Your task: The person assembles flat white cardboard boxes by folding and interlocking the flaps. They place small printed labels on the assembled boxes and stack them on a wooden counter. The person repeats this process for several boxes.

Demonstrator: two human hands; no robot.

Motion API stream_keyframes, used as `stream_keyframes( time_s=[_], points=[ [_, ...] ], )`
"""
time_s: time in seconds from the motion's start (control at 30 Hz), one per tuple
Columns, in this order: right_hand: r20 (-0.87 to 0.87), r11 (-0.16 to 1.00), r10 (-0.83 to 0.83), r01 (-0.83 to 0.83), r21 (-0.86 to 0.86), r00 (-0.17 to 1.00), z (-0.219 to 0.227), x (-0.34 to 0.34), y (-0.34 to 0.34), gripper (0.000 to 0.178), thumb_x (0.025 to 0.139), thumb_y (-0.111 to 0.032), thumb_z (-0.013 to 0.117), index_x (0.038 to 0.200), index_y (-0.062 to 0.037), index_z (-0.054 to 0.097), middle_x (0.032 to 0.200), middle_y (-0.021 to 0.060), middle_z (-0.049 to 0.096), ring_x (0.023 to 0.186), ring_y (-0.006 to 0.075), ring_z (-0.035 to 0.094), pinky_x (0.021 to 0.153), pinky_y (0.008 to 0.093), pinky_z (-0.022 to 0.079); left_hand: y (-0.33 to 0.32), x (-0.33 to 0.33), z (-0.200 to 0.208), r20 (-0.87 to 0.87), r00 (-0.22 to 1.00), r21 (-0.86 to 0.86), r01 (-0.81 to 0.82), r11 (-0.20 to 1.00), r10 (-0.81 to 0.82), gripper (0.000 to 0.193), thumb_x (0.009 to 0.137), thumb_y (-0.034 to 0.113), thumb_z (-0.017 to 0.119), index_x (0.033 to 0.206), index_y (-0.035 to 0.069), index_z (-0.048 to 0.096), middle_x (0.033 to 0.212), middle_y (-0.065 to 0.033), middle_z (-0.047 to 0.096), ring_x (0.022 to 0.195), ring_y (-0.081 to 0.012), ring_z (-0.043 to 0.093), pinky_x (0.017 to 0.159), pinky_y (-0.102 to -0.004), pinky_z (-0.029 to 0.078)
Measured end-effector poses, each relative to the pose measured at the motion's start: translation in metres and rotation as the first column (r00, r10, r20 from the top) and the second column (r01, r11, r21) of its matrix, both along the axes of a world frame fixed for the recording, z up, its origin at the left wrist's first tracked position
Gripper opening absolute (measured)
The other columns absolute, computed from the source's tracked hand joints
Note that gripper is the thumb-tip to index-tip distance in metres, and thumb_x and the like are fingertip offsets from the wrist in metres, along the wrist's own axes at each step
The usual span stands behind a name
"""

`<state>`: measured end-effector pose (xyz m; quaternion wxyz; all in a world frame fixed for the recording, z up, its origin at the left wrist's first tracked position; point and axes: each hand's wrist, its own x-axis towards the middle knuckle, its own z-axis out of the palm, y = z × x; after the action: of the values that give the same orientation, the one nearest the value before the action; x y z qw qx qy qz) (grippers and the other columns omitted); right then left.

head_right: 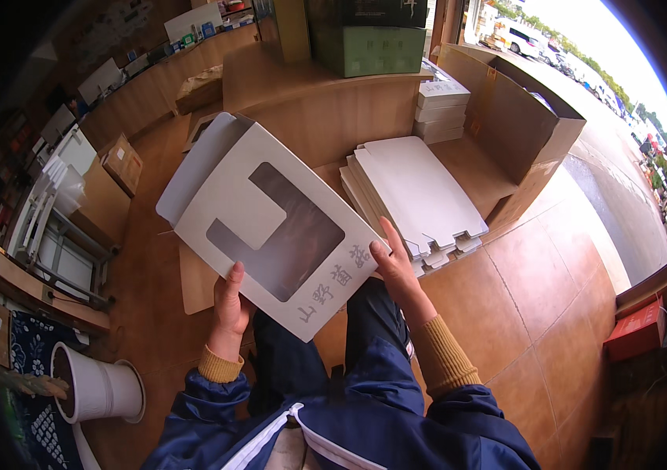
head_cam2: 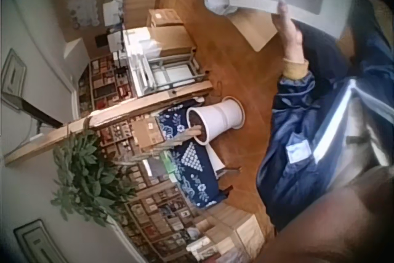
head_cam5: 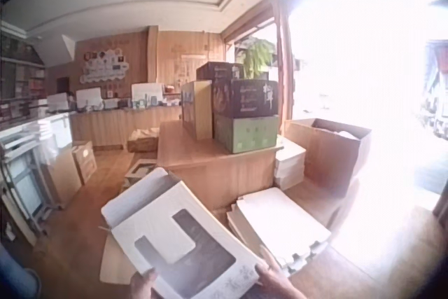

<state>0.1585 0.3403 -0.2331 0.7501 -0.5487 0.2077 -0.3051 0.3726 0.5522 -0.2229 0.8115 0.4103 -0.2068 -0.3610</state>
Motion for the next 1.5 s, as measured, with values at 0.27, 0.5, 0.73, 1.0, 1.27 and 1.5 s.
stream_keyframes(
  time_s=[0.27,0.5,0.73,1.0,1.27,1.5],
  points=[
    [-0.371,0.926,0.213,-0.308,-0.219,0.904,-0.005,0.004,-0.007,0.076,0.086,-0.06,0.06,0.129,0.0023,0.051,0.112,0.01,0.062,0.104,0.0172,0.057,0.09,0.0317,0.045,0.03,0.007,-0.002,0.24,0.97,0.131,0.004,0.991,-0.035,0.06,0.088,0.024,0.069,0.136,-0.002,0.042,0.13,-0.0084,0.051,0.118,-0.0188,0.049,0.102,-0.0344,0.038],
    [-0.19,0.893,0.396,-0.425,-0.146,0.898,-0.021,0.003,0.02,0.075,0.089,-0.059,0.058,0.131,0.003,0.048,0.118,0.0115,0.058,0.113,0.0167,0.051,0.097,0.0322,0.042,0.054,0.0,-0.013,0.106,0.98,0.288,0.134,0.948,-0.171,0.051,0.089,0.02,0.068,0.13,-0.002,0.049,0.12,-0.0082,0.058,0.11,-0.0179,0.054,0.096,-0.0322,0.043],
    [-0.247,0.972,0.171,-0.204,-0.115,0.954,-0.017,0.017,0.01,0.069,0.087,-0.056,0.063,0.123,0.0025,0.053,0.111,0.0099,0.061,0.105,0.0156,0.056,0.088,0.0299,0.047,0.058,-0.024,-0.032,0.238,0.916,0.361,0.225,0.905,-0.323,0.052,0.088,0.019,0.07,0.131,-0.001,0.048,0.12,-0.0067,0.057,0.11,-0.0179,0.053,0.096,-0.031,0.042],
    [-0.332,0.933,0.044,-0.157,-0.324,0.942,-0.028,0.001,0.024,0.065,0.085,-0.052,0.067,0.119,0.003,0.057,0.103,0.0097,0.064,0.097,0.0156,0.06,0.085,0.0297,0.048,0.03,-0.002,-0.02,0.01,0.991,0.193,0.13,0.972,-0.135,0.065,0.089,0.031,0.07,0.137,0.0,0.039,0.128,-0.0085,0.052,0.116,-0.0175,0.05,0.101,-0.0323,0.039],
    [-0.126,0.986,0.131,-0.143,-0.091,0.983,-0.032,-0.036,-0.012,0.102,0.082,-0.057,0.068,0.151,-0.0023,0.015,0.139,0.0225,0.045,0.128,0.0288,0.045,0.106,0.0384,0.035,-0.04,0.002,0.018,0.187,0.981,0.159,0.018,0.987,-0.048,0.052,0.095,0.03,0.06,0.134,-0.002,0.045,0.128,-0.0103,0.055,0.114,-0.0205,0.055,0.097,-0.035,0.046],
    [0.207,0.922,-0.286,0.21,0.324,0.935,-0.034,-0.081,0.005,0.095,0.083,-0.049,0.071,0.15,-0.0076,0.017,0.14,0.0153,0.042,0.125,0.0282,0.048,0.102,0.0457,0.04,-0.161,-0.01,0.049,0.08,0.997,0.015,0.011,1.0,-0.012,0.059,0.093,0.041,0.061,0.132,0.0,0.046,0.128,-0.0081,0.055,0.114,-0.0209,0.055,0.096,-0.0344,0.047]
  ],
)
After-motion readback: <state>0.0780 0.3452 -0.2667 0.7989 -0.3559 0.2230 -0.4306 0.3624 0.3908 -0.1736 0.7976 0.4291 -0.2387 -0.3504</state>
